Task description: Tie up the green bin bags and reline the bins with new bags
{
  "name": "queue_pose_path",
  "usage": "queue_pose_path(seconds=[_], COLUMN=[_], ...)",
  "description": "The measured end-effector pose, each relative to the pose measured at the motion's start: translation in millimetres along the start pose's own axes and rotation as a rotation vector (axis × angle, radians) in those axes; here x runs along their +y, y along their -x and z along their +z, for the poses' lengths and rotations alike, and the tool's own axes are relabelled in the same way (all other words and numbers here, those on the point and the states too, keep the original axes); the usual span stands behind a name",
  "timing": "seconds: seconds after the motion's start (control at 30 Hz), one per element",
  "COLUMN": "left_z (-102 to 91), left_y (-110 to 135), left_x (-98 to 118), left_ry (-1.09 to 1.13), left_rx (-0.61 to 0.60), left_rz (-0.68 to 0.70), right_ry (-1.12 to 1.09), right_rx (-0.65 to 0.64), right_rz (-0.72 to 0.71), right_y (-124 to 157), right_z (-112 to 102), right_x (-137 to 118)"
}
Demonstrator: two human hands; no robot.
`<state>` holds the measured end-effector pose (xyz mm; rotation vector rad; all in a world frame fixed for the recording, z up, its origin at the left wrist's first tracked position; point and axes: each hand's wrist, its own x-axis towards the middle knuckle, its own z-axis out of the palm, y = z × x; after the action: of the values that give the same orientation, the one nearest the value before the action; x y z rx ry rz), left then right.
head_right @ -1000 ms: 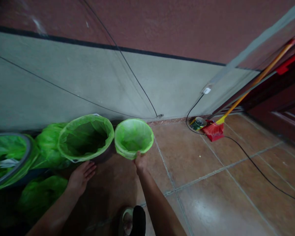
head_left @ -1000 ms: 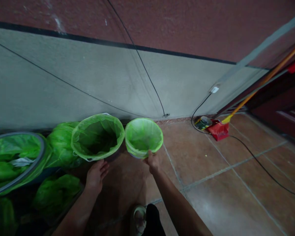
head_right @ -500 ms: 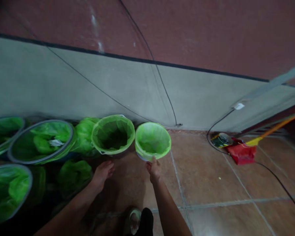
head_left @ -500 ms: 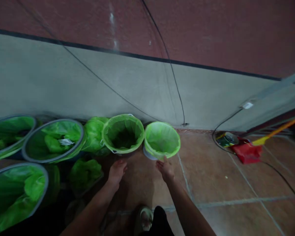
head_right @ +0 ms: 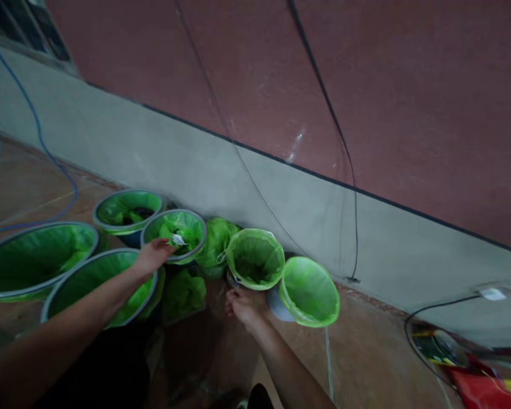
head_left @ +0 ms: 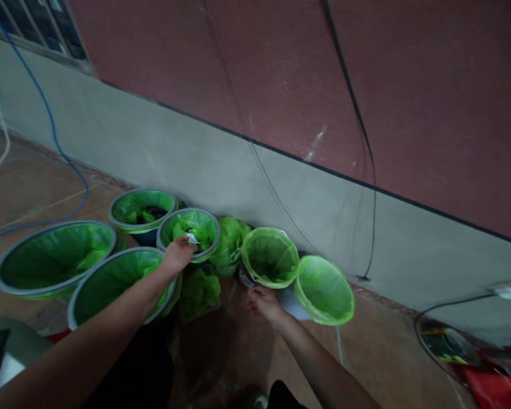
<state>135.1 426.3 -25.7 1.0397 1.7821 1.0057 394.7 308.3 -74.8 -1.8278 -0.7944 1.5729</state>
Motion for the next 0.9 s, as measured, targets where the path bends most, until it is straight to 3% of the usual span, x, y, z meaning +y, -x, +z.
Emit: queue_pose_path(seconds=[0.1,0.17,0.27,0.37,0.47,0.6,0.77,0.9], left_z=[-59.0,-87.1,-111.0,-121.0,-126.6,-132.4,-137.3,-143.5], left_y=[-18.7,-19.8,-9.3,4.0,10.7,12.9,25.8,42.7], left_x=[-24.7,-47.0,-76.8,-97.5,-112.1,-123.8,-120.6,-106.3], left_ry=[0.068,0.151,0.291,0.404,0.457,0.484,0.500,0.488], left_rx=[0.111,0.137,0.090,0.041,0.015,0.017,-0.053,-0.072], left_rz=[-0.115,-0.197,-0.287,-0.350,-0.409,-0.438,-0.392,-0.389], right_ry=[0.110,0.160,0.110,-0.018,-0.055,-0.127,-0.258,-0.394], right_rx=[-0.053,-0.029,0.052,0.151,0.221,0.271,0.249,0.257], right_rz=[-0.082,-0.090,0.004,0.137,0.171,0.157,0.095,-0.024], right_y=[-31.7,-58.9,-101.7,-134.4,-148.2,-139.7,-100.8,-46.9], right_z=[74.7,122.4,180.0,213.7,223.8,214.5,189.0,156.5], right_x=[-41.5,-60.1,-74.9,-77.2,-76.7,-91.3,-136.5,-159.8])
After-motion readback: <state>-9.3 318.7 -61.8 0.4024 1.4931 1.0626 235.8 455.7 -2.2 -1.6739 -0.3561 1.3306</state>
